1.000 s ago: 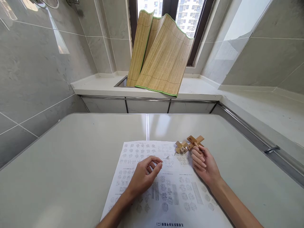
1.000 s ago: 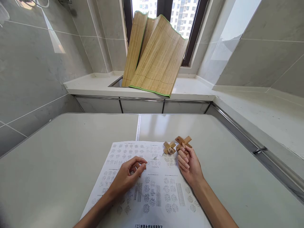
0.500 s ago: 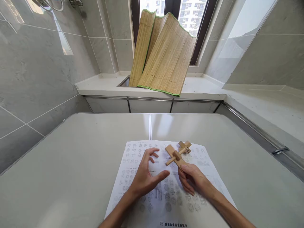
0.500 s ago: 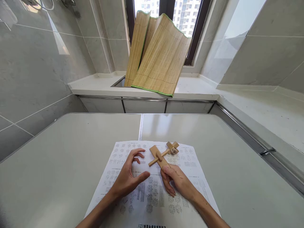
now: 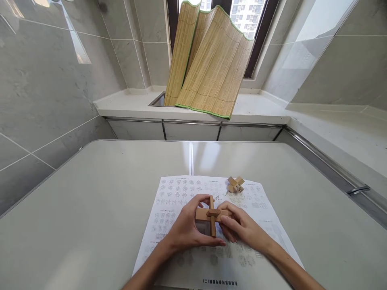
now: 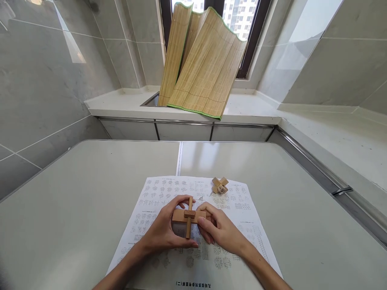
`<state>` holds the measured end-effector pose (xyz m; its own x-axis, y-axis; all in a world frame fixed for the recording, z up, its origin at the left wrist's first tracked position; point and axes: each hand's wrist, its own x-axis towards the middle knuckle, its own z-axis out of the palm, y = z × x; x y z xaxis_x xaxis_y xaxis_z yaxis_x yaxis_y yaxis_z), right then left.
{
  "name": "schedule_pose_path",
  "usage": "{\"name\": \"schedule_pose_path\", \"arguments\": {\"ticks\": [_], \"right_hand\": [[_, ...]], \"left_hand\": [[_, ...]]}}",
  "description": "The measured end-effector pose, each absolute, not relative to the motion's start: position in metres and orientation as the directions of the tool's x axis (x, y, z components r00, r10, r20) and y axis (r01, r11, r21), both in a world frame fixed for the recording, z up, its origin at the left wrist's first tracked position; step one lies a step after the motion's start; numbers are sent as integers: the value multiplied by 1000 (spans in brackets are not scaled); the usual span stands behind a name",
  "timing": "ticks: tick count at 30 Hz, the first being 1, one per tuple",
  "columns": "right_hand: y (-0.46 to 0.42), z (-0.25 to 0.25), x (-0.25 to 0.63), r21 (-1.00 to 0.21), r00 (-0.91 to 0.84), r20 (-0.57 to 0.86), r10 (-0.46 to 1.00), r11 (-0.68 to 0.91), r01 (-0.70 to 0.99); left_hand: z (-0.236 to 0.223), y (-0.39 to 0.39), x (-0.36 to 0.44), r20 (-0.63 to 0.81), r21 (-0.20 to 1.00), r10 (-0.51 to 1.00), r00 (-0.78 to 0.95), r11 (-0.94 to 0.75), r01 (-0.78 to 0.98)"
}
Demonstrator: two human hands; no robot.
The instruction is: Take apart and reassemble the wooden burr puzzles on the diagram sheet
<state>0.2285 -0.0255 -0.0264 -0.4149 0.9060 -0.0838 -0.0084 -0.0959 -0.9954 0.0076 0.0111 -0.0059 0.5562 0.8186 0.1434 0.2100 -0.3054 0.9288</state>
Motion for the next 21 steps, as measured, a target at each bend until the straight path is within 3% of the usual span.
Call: {"name": "schedule_pose_path", "arguments": {"ticks": [7,21], "right_hand": [[-23,-25,228,-949,-196,65,979,121,292],[-23,-32,227,-892,-221,183,958,256,371]], "left_hand": [[-10,12,10,143,895,852,503,-328,302],[-18,14,9,131,878,854,503,-336,340]]}}
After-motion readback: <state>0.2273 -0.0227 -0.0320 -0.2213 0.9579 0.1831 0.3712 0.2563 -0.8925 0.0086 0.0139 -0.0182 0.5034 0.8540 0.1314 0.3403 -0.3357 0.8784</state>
